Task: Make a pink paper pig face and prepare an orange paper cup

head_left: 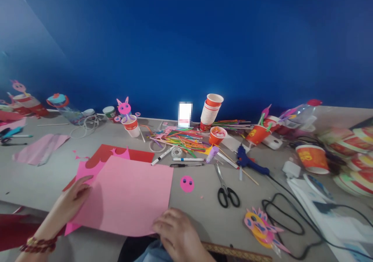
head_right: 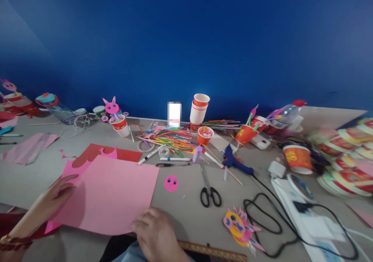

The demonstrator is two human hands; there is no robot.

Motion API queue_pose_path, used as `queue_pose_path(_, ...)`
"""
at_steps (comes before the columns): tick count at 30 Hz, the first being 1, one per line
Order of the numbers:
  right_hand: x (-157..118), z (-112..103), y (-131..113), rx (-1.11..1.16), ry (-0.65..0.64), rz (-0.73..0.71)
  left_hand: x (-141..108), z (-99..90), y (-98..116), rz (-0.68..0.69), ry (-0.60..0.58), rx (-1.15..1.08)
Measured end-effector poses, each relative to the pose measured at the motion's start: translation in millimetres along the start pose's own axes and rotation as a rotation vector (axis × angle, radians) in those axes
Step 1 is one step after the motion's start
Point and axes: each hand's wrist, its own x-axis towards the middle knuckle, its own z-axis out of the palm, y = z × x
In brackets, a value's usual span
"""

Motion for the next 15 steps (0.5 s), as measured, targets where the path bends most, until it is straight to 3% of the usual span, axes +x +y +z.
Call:
queue_pose_path(5, 0, 0, 0, 0.009, 0.033, -0.022, 1, -7.8, 7, -0.002, -0.073, 0.08)
queue_pose_path(8, -11, -14, 1, 0.0, 0.042, -0.054, -2, -11.7, 4, 0.043, -0.106, 0.105)
queue_pose_path(13, -27, -56, 15, -0.269, 0.091, 0.249, -7, -13.5, -16, 0.035, -0.193, 0.113)
queue_pose_path(15, -27, -68, 25, -0.361, 0.08, 0.306, -9, -12.1, -24, 0.042, -0.235, 0.096)
